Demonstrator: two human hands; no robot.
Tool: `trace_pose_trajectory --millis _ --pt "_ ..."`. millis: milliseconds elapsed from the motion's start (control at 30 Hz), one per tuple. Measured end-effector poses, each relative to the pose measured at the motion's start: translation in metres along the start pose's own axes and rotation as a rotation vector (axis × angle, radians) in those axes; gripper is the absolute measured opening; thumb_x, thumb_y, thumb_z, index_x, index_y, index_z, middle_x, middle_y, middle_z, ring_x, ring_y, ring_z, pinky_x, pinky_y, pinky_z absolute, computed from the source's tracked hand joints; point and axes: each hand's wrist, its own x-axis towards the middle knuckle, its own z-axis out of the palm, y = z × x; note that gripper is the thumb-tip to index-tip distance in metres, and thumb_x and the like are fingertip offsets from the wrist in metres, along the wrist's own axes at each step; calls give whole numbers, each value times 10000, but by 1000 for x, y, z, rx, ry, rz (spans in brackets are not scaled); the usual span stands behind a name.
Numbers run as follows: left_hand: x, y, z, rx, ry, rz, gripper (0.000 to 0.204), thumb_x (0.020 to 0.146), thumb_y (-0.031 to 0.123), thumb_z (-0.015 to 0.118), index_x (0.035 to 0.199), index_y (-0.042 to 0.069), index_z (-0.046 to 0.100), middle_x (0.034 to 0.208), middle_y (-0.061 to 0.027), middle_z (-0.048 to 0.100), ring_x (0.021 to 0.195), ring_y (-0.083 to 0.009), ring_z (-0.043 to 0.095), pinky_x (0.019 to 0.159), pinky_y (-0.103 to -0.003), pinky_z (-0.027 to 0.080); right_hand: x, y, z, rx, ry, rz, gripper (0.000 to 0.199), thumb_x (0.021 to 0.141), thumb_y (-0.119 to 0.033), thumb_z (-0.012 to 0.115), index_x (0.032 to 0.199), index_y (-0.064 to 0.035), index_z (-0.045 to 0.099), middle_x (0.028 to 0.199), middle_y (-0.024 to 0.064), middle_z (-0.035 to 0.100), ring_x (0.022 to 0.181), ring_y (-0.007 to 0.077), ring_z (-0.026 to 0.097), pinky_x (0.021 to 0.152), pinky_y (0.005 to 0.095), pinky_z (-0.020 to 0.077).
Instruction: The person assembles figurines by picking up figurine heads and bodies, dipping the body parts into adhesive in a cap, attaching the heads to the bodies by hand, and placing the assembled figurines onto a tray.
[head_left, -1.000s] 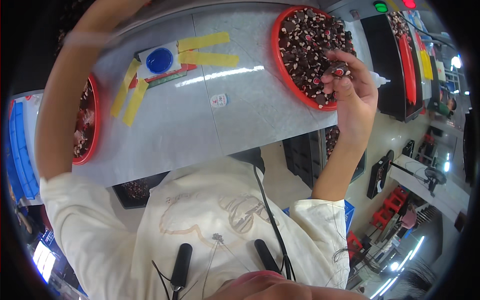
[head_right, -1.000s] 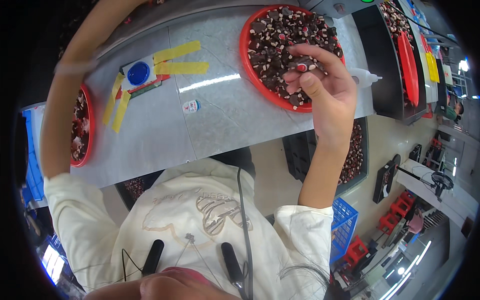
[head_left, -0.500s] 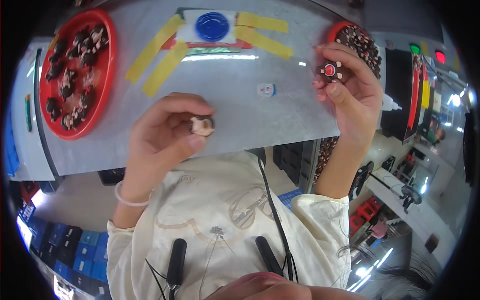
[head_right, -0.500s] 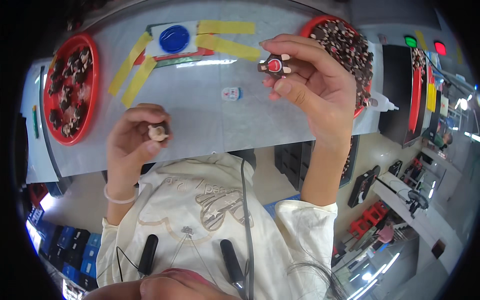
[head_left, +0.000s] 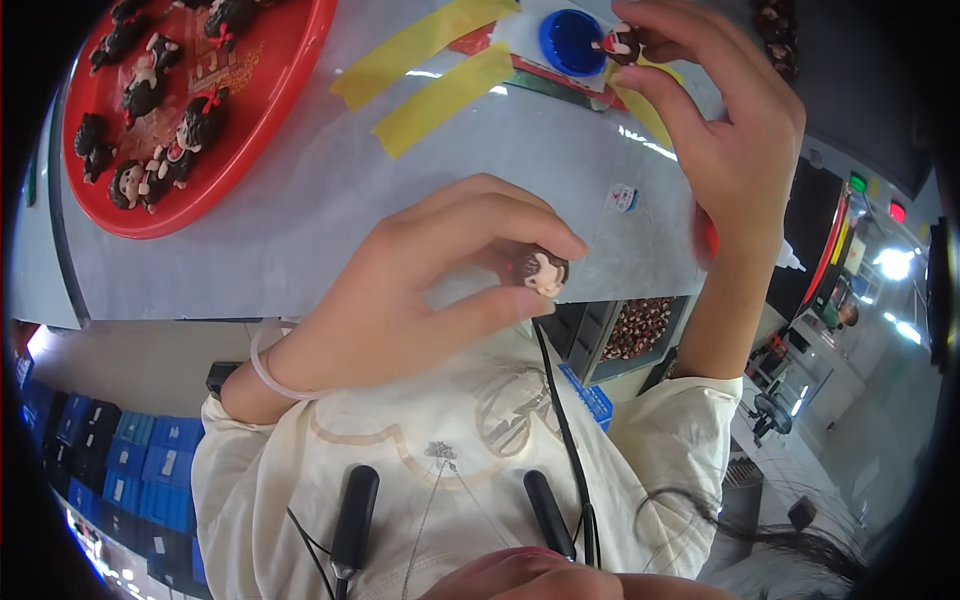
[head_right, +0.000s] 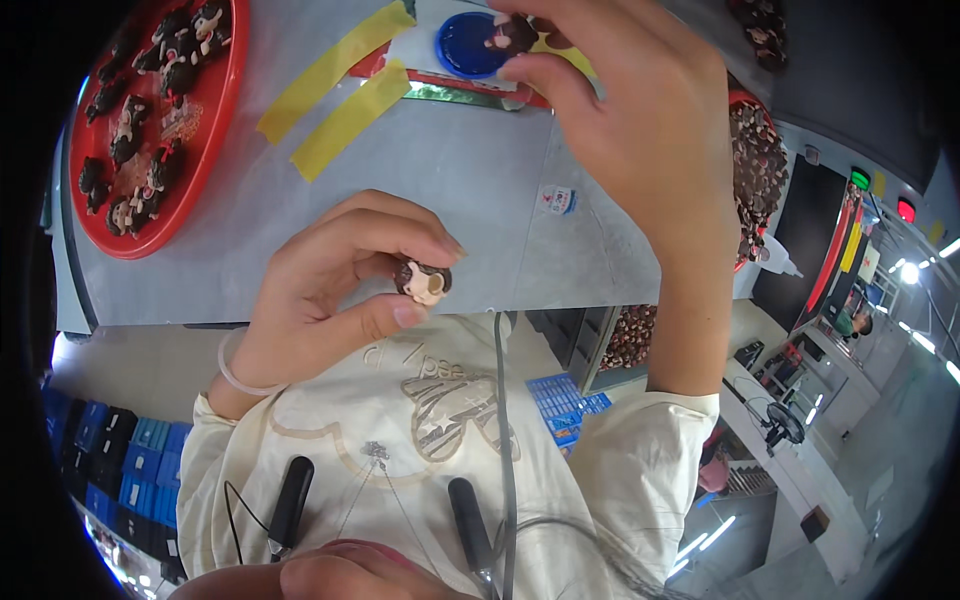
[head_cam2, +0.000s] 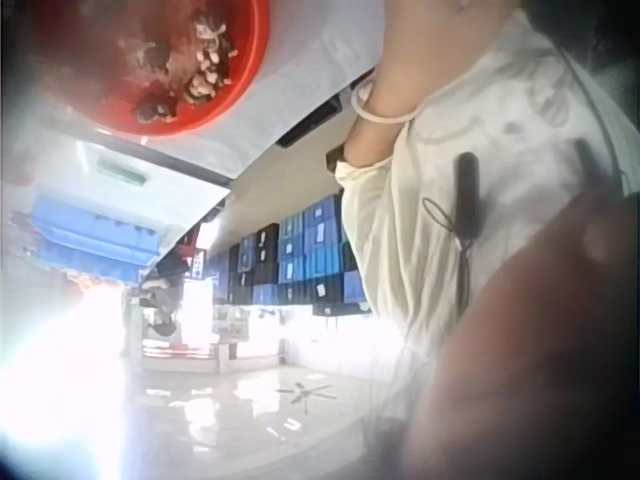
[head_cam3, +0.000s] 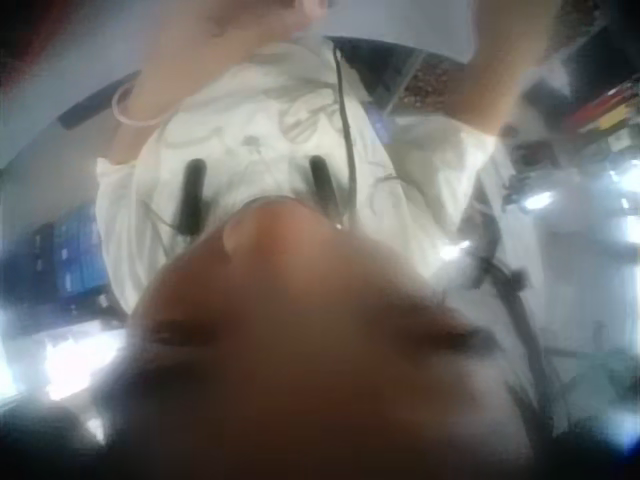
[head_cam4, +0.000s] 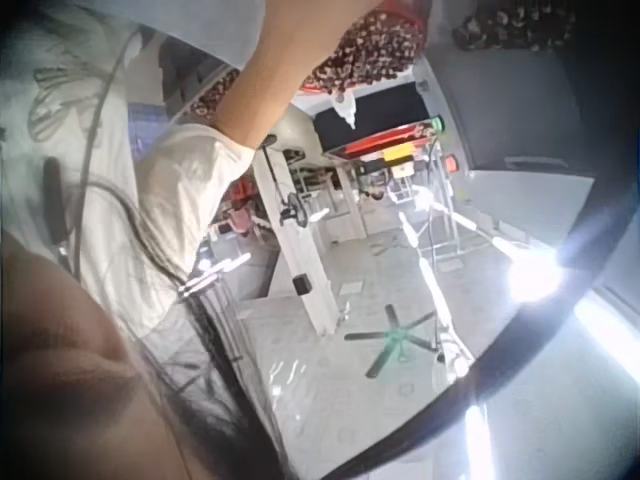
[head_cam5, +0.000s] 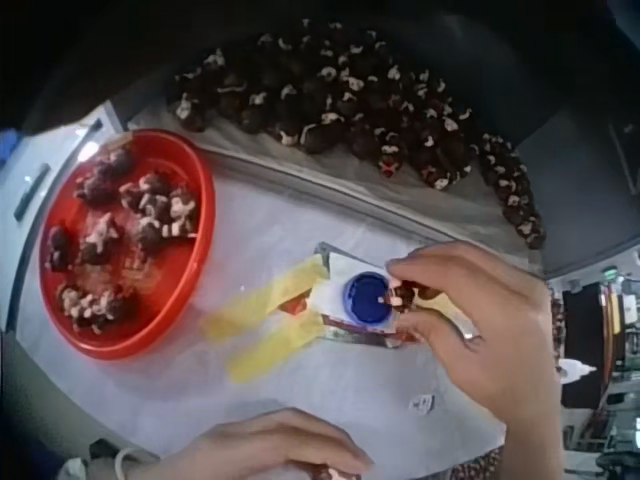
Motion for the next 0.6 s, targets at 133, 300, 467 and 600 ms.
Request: trace_pose_trajectory --millis 133,300,467,600 --pt "1 0 -2 -2 -19 -37 300 803 14 626 1093 -10 554 1094 -124 515 995 -196 541 809 -285 495 8 -3 7 -78 -67 -81 230 627 6 692 847 31 631 832 142 622 701 258 624 615 309 509" --pt "0 0 -3 59 -37 13 307 792 15 638 1089 -10 565 1084 -118 520 956 -193 569 802 -290 508 9 -3 4 -212 -128 -139 224 617 8 683 833 36 631 819 143 617 697 257 619 595 312 506" --pt "1 -1 -2 93 -35 27 307 777 10 646 1076 -8 580 1068 -118 534 937 -192 578 787 -285 505 2 16 12 -151 -81 -361 210 675 -37 714 881 -62 682 905 41 663 792 193 639 695 252 508" --pt "1 -2 -1 119 -23 46 298 764 8 652 1057 -2 596 1044 -114 554 921 -192 577 763 -286 495 11 -20 14 -107 -106 -72 209 607 7 681 808 37 633 816 140 617 693 252 619 593 305 505"
